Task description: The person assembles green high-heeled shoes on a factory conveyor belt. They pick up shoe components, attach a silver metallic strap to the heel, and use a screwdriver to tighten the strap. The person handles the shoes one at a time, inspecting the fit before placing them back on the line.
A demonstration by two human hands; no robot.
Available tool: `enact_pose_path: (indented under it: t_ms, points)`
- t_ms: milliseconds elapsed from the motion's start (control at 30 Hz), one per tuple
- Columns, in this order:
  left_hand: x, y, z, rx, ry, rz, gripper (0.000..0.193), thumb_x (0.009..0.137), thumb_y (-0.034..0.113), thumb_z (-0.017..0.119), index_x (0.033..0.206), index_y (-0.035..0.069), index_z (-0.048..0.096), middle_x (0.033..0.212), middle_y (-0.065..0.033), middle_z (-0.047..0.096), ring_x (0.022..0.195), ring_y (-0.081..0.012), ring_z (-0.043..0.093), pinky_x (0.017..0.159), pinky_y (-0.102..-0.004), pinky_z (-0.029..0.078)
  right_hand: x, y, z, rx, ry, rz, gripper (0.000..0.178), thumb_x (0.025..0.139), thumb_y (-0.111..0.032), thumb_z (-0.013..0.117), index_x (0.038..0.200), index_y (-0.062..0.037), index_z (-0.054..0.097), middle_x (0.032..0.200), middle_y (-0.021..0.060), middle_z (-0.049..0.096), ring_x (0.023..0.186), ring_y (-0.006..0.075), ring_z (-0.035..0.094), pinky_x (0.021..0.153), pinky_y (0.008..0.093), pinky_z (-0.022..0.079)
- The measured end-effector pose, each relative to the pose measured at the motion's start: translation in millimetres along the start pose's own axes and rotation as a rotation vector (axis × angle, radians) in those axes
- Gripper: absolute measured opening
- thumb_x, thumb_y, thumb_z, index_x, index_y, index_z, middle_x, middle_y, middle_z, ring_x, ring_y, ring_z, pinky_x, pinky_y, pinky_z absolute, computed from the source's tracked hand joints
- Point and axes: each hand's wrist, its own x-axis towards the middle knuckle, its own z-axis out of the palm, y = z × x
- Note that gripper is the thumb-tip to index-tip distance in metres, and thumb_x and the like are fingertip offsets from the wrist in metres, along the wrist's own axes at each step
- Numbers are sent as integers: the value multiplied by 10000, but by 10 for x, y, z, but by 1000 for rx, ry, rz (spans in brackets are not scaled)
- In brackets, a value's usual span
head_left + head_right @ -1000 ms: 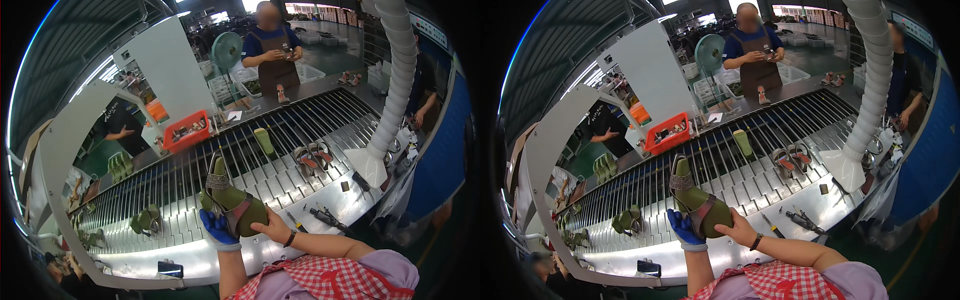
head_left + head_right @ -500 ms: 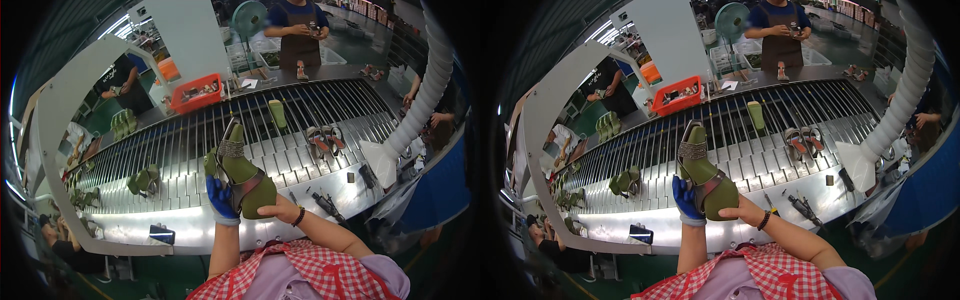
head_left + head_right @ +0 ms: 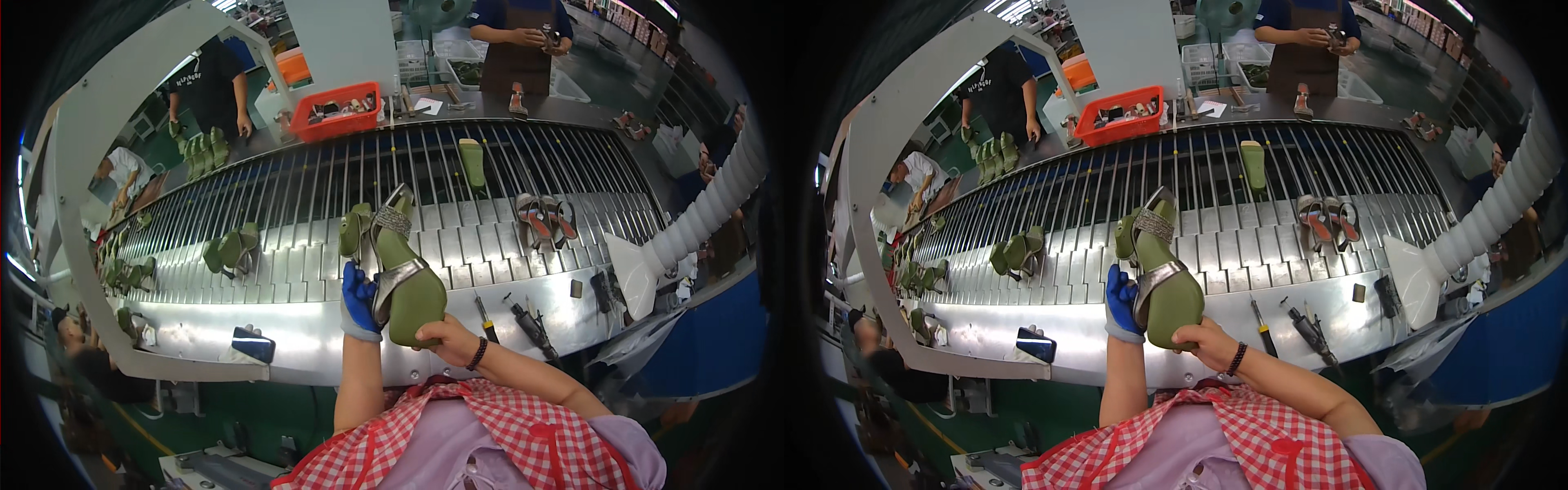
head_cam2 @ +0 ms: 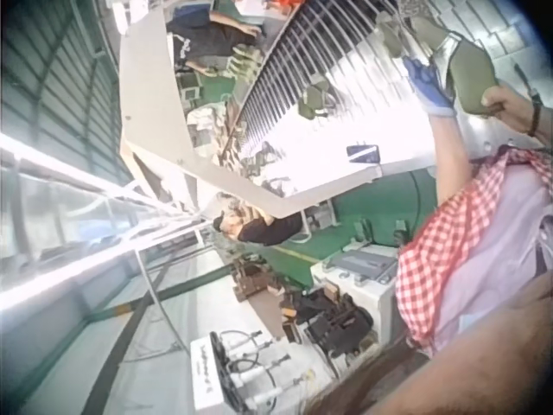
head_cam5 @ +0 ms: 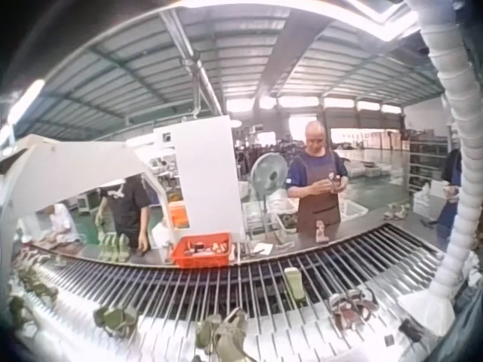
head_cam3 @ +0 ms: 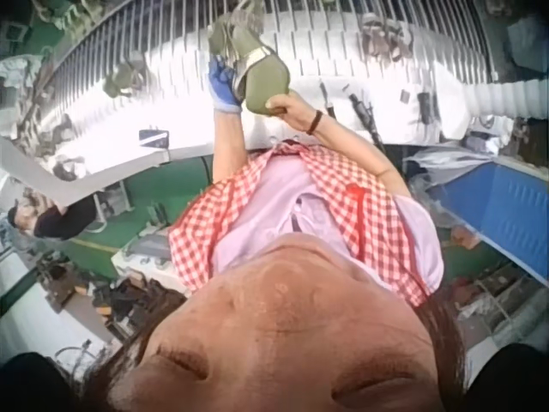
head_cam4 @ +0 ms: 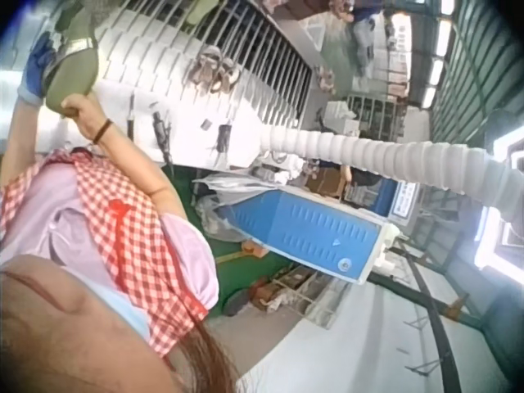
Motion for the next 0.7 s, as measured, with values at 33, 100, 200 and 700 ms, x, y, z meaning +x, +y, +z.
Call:
enact_pose_path:
  t_ms: [33, 100, 200, 700]
  points:
    - [-36, 21, 101, -26, 48, -7, 293, 895, 385, 638, 742, 170, 511, 584, 46, 396, 554, -96, 402, 602, -253, 450, 5, -25, -24, 0, 5, 33, 409, 794, -105, 602, 1189, -14, 549, 1106, 83, 626, 981, 189, 606, 828, 336, 488]
    - [29, 117, 74, 13, 42, 67, 306, 887, 393, 647, 756, 152, 511, 576, 45, 405, 556, -106, 434, 608, -257, 459, 7, -98, 3, 78, -51, 113, 396, 796, -110, 595, 1178, -16, 551, 1093, 89, 628, 955, 194, 610, 799, 341, 491]
    - [401, 537, 51, -7, 158, 306, 314, 930, 362, 579, 682, 216, 454, 504, 76, 375, 476, -60, 406, 537, -221, 391, -135, -131, -45, 271, -131, 281, 381, 802, -110, 578, 1168, -5, 551, 1073, 114, 633, 936, 210, 620, 782, 370, 512]
    - [-121, -35, -2401, 3, 390, -306, 340, 889, 420, 609, 940, 85, 585, 681, -43, 575, 584, -169, 561, 609, -344, 528, 1524, -310, -1381, -1087, 683, -404, 626, 754, -238, 683, 1255, 71, 469, 1129, 212, 585, 1082, 252, 579, 961, 365, 450]
